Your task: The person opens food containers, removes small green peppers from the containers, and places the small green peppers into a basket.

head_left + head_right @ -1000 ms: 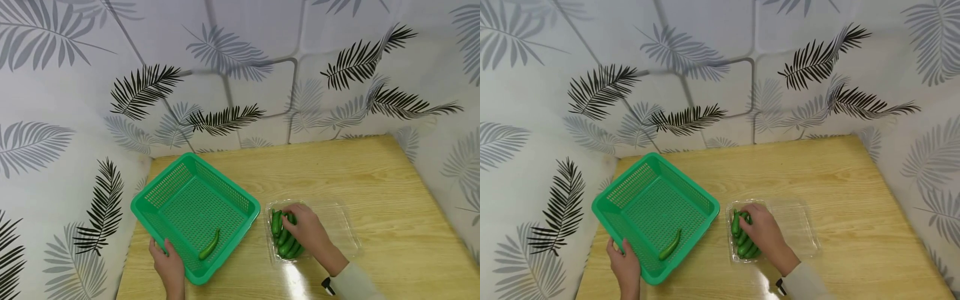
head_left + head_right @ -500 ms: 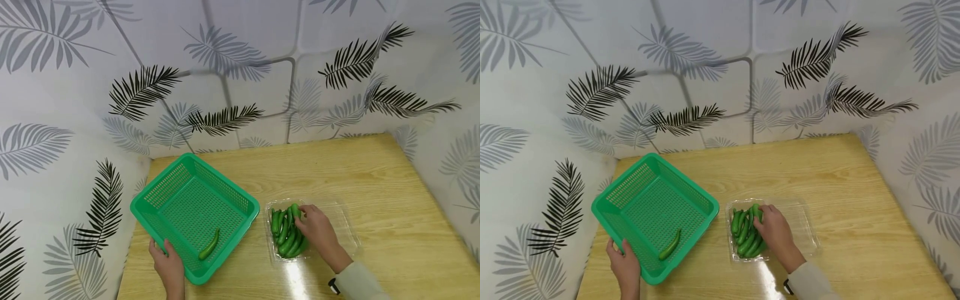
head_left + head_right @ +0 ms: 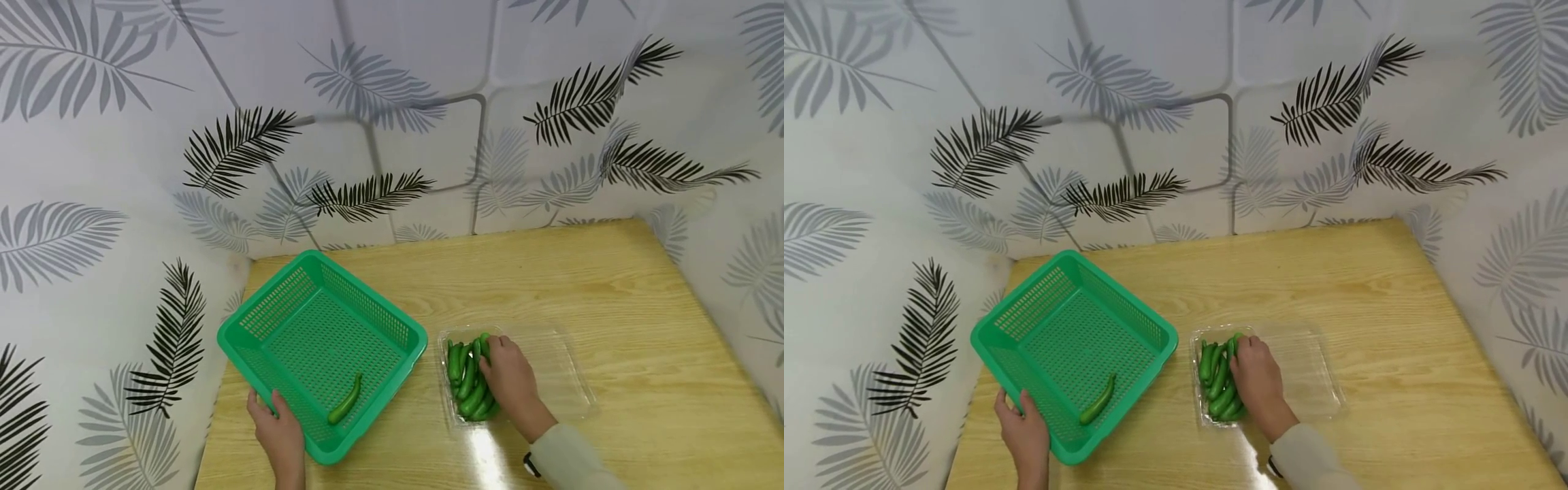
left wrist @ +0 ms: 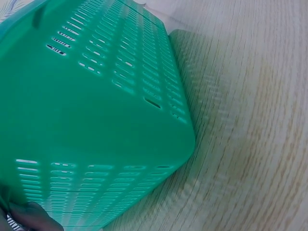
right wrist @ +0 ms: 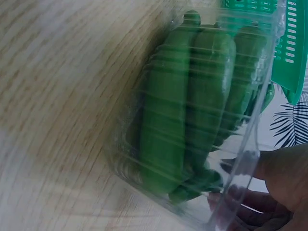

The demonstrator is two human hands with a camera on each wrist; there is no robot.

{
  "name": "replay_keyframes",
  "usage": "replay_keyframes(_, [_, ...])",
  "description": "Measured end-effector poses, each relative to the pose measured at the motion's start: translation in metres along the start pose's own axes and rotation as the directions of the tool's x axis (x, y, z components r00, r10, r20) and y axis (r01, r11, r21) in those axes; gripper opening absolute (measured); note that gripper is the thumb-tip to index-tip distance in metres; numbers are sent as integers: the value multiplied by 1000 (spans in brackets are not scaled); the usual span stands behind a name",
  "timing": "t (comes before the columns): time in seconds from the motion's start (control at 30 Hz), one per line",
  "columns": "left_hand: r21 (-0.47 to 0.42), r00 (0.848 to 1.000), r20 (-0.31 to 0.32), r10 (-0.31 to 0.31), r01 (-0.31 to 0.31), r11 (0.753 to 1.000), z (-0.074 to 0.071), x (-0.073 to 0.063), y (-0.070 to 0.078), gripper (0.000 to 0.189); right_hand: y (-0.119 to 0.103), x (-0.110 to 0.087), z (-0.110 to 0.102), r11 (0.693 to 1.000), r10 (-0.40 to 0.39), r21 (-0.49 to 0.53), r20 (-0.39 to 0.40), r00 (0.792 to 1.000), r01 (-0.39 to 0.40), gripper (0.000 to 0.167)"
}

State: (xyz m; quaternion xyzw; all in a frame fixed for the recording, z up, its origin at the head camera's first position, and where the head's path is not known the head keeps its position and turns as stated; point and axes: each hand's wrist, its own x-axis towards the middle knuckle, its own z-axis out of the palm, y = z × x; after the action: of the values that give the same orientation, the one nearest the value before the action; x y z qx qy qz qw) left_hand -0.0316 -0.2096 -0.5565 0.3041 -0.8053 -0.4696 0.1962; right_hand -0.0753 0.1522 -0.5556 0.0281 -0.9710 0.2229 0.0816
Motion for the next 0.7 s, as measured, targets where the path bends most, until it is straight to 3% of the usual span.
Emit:
replay_keyframes(0.4, [-26, 1000, 5, 7, -7, 1000, 0, -1, 1, 55, -1, 4, -4, 1000, -8, -3, -2, 1000, 8, 30])
replay_keyframes(0.7, [-43, 1000, 18, 5, -4, 999, -1, 0, 1, 55, -7, 11, -27, 993, -38, 113, -51, 998, 44, 30])
